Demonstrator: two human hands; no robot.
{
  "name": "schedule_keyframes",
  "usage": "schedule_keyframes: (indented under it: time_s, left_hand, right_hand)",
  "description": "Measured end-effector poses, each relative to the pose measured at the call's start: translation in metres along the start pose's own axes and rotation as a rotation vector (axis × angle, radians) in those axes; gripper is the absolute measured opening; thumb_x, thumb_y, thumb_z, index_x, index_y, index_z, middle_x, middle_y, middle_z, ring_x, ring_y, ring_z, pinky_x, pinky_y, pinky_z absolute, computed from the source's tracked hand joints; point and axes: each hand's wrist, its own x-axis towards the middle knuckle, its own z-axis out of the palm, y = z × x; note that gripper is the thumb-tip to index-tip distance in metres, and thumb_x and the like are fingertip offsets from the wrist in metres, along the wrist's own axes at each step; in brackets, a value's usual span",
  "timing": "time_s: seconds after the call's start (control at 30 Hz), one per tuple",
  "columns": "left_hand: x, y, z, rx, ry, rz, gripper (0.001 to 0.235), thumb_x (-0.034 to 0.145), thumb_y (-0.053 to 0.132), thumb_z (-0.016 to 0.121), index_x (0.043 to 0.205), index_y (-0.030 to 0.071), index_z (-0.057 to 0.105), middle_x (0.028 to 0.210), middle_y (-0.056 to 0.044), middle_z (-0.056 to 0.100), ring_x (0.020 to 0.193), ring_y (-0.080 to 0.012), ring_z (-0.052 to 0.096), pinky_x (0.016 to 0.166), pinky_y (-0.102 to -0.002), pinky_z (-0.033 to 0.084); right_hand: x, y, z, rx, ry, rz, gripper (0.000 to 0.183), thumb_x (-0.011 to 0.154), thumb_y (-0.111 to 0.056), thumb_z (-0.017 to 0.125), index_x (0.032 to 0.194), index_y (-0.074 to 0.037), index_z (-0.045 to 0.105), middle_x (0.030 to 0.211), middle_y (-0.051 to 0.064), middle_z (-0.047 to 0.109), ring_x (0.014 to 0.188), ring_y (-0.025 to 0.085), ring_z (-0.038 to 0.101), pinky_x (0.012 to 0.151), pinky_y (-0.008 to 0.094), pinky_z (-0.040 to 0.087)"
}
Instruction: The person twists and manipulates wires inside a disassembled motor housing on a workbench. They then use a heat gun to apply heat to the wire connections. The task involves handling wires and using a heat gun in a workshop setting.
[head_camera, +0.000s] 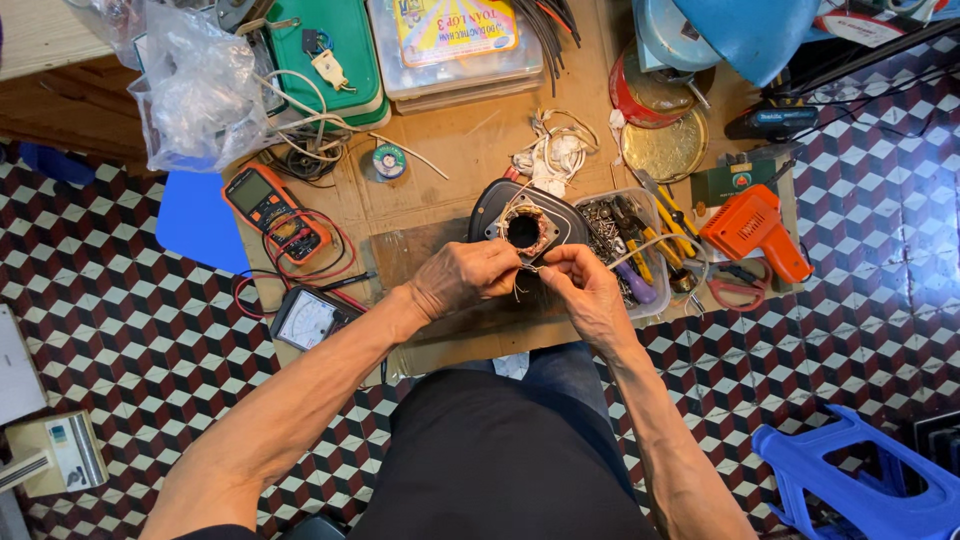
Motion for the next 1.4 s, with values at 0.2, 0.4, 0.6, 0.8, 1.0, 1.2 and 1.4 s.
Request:
schedule_keyframes:
  time_s: [0.2, 0.4, 0.6, 0.8, 1.0, 1.2, 1.4]
  left_hand:
    - [-0.001, 0.003, -0.004, -0.146, 0.055, -0.079, 0.018, 0.090, 0.007, 0.073, 0.104, 0.004, 0.063, 0.100, -0.009, 0.068, 0.086, -0.0264, 0.072, 0.074, -0.033, 0.060]
    - [0.000, 0.023, -0.003, -0.070, 0.062, -0.168, 0.030, 0.088, 0.014, 0.077, 0.115, 0.003, 0.066, 0.105, -0.011, 0.066, 0.093, -0.0288, 0.070, 0.078, -0.037, 0.058]
    - [0.003, 0.035, 0.004, 0.070, 0.104, -0.211, 0.024, 0.088, 0.017, 0.078, 0.110, 0.011, 0.070, 0.107, -0.006, 0.067, 0.094, -0.0249, 0.070, 0.080, -0.037, 0.057]
    - [0.006, 0.043, 0.011, -0.111, 0.166, -0.324, 0.019, 0.092, 0.008, 0.071, 0.111, 0.009, 0.068, 0.111, -0.009, 0.068, 0.098, -0.0278, 0.071, 0.084, -0.037, 0.059]
    - [0.011, 0.050, 0.019, -0.198, 0.188, -0.371, 0.018, 0.094, 0.005, 0.065, 0.112, 0.006, 0.067, 0.107, -0.011, 0.070, 0.098, -0.0288, 0.072, 0.084, -0.036, 0.059]
    - [0.014, 0.051, 0.019, -0.220, 0.169, -0.445, 0.013, 0.097, 0.010, 0.066, 0.110, 0.006, 0.068, 0.104, -0.010, 0.072, 0.092, -0.0259, 0.074, 0.078, -0.035, 0.060]
    - [0.018, 0.047, 0.025, -0.294, 0.167, -0.538, 0.014, 0.095, 0.013, 0.067, 0.107, 0.006, 0.069, 0.101, -0.009, 0.073, 0.088, -0.0231, 0.075, 0.075, -0.034, 0.059]
  right_hand:
    - [0.000, 0.007, 0.001, -0.110, 0.060, 0.045, 0.018, 0.098, -0.018, 0.068, 0.108, -0.003, 0.071, 0.081, -0.003, 0.062, 0.071, 0.005, 0.052, 0.060, 0.021, 0.042]
    - [-0.004, 0.008, 0.001, -0.050, 0.070, 0.047, 0.023, 0.100, -0.022, 0.065, 0.109, -0.001, 0.071, 0.084, -0.003, 0.064, 0.075, 0.005, 0.054, 0.064, 0.022, 0.044]
    - [-0.013, -0.007, -0.015, -0.096, 0.040, -0.011, 0.030, 0.106, -0.025, 0.051, 0.117, -0.003, 0.068, 0.105, 0.004, 0.073, 0.102, 0.011, 0.066, 0.093, 0.026, 0.051]
    - [-0.029, -0.024, -0.022, -0.367, -0.068, -0.089, 0.035, 0.095, -0.018, 0.060, 0.127, -0.004, 0.061, 0.119, 0.008, 0.072, 0.113, 0.019, 0.065, 0.098, 0.031, 0.049]
    - [-0.029, -0.015, -0.018, -0.601, 0.021, -0.229, 0.037, 0.087, -0.009, 0.065, 0.123, -0.003, 0.062, 0.116, 0.013, 0.071, 0.106, 0.027, 0.067, 0.088, 0.037, 0.052]
    - [-0.027, -0.007, -0.019, -0.723, 0.066, -0.337, 0.023, 0.092, -0.010, 0.069, 0.113, -0.003, 0.067, 0.106, 0.013, 0.070, 0.099, 0.027, 0.069, 0.087, 0.037, 0.053]
    - [-0.032, -0.017, -0.022, -0.444, 0.169, -0.189, 0.022, 0.095, -0.018, 0.069, 0.112, -0.003, 0.067, 0.098, 0.007, 0.073, 0.090, 0.015, 0.069, 0.080, 0.030, 0.054]
